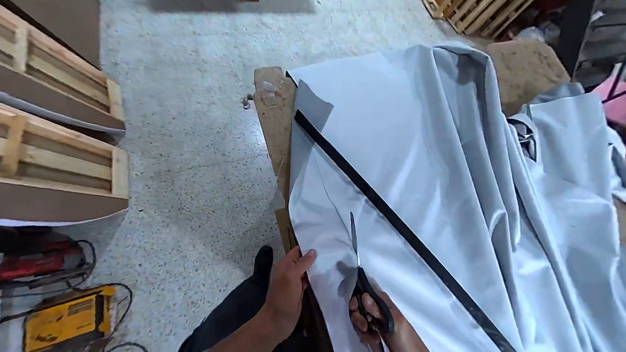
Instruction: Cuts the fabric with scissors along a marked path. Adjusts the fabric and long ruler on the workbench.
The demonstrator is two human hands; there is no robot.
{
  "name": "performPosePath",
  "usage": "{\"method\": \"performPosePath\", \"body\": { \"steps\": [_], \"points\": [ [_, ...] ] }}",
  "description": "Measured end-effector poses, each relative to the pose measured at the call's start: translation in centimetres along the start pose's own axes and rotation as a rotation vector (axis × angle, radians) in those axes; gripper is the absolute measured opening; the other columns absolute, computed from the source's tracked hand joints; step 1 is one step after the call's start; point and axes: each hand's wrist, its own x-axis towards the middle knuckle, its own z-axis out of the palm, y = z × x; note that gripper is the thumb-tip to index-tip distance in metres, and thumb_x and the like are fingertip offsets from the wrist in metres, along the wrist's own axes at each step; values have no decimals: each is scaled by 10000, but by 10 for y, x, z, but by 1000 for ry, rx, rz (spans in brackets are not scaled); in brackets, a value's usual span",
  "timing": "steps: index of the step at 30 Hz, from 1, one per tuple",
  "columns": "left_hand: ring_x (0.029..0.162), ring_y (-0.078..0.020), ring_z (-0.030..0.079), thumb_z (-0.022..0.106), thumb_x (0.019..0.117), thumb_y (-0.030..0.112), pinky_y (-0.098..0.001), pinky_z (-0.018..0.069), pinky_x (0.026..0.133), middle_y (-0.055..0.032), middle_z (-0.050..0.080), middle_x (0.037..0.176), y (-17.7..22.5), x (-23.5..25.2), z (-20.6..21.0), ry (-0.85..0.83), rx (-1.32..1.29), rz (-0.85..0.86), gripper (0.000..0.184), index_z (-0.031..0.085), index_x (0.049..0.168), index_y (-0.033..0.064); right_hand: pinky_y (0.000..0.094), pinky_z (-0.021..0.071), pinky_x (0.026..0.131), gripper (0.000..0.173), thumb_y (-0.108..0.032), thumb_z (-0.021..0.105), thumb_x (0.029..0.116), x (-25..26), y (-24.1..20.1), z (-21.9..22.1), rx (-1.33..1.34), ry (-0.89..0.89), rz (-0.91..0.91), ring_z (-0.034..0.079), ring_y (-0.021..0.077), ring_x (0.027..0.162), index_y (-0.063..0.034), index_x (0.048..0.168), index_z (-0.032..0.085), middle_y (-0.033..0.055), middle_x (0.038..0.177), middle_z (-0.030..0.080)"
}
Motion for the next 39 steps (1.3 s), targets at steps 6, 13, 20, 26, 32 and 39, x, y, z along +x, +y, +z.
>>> {"method": "performPosePath", "body": {
  "steps": [6,13,20,26,32,39],
  "points": [
    [926,-191,751,740,938,156,-367,630,870,-122,763,982,-11,-4,13,-35,49,-121,261,671,1091,-44,215,518,528,537,-658,648,908,-9,-11,22,41,113,-15,609,63,585,-124,961,655,-42,708,630],
    [765,-116,737,704,955,163,-303,635,735,-40,758,837,-30,-14,-7,-17,241,100,137,731,959,28,211,528,542,417,-587,642,949,-12,-8,17,49,88,14,609,44,579,-170,931,645,-70,677,617],
    [773,-90,733,687,976,191,-287,633,733,-6,752,836,-38,-18,-9,-20,301,154,147,720,963,48,178,531,554,344,-557,643,958,-6,-16,15,-25,108,41,609,2,589,-214,963,642,-113,689,620],
    [772,-87,732,676,982,187,-279,633,732,-4,751,839,-38,-17,-12,-11,304,170,148,715,968,46,186,504,507,432,-632,642,924,-1,-20,16,-182,160,109,577,5,550,-200,936,620,-114,665,595],
    [782,-87,731,672,986,193,-283,631,744,-8,750,849,-39,-18,-11,2,263,144,157,708,982,40,169,489,492,467,-666,657,889,1,-27,17,-225,170,159,558,-14,537,-205,949,614,-134,671,587],
    [800,-90,733,663,995,197,-284,631,754,-8,750,864,-38,-19,-10,-4,247,153,163,705,1001,40,171,516,523,407,-628,626,932,-5,-27,14,-195,103,119,580,-15,566,-223,970,626,-137,684,594]
  ]
}}
